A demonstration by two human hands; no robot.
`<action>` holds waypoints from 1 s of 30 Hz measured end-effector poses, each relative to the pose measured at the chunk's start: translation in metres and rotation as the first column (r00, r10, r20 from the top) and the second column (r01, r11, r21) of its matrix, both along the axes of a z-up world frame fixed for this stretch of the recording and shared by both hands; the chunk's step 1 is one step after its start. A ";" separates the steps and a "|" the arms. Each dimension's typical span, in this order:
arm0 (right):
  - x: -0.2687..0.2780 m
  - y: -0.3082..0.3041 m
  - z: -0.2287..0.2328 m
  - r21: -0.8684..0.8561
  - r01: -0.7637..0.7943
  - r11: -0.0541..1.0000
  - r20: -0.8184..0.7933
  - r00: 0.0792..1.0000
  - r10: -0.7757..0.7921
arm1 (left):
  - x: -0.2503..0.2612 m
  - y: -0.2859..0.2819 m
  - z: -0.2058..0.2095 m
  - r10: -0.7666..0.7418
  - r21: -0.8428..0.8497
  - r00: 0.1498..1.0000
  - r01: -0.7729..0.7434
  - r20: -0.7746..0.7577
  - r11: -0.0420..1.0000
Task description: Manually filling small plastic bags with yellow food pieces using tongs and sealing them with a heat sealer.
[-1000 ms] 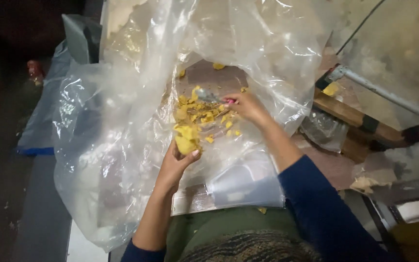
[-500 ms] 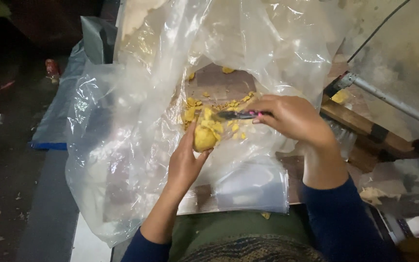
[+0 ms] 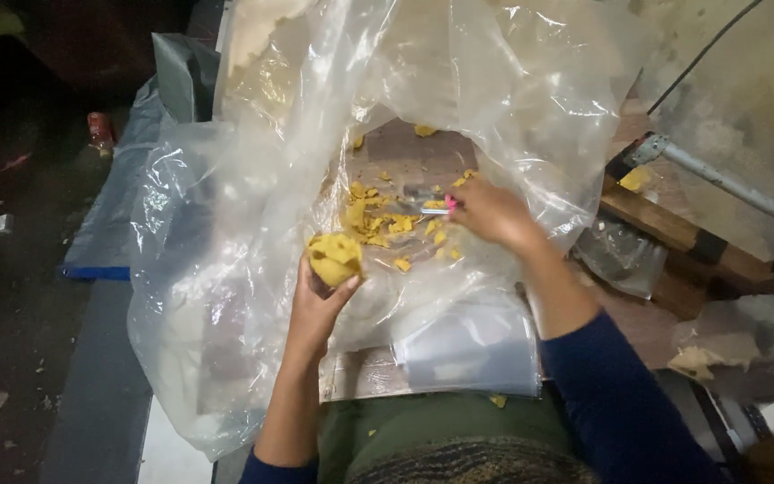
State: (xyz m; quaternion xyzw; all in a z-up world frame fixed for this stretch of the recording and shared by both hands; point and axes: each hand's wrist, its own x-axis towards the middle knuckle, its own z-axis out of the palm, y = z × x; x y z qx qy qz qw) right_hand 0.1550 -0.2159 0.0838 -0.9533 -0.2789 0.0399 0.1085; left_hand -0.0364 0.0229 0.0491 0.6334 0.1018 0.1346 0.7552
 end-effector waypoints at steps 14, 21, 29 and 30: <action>0.017 0.071 -0.058 0.204 0.027 0.979 -0.104 0.995 -0.006 | -0.021 0.011 -0.049 0.014 -0.146 0.999 -0.020 -0.040 0.989; 0.035 0.092 -0.113 0.083 -0.061 0.995 -0.006 0.998 0.062 | -0.022 0.008 -0.043 -0.027 -0.089 0.998 0.022 -0.053 0.996; -0.010 0.014 -0.005 0.232 -0.116 0.966 0.055 0.993 0.106 | -0.023 -0.006 -0.017 -0.086 -0.027 0.989 0.083 -0.121 0.996; -0.018 0.005 0.014 0.388 -0.093 0.917 -0.051 0.991 0.122 | -0.022 -0.008 -0.011 -0.107 0.034 0.982 0.114 -0.156 0.993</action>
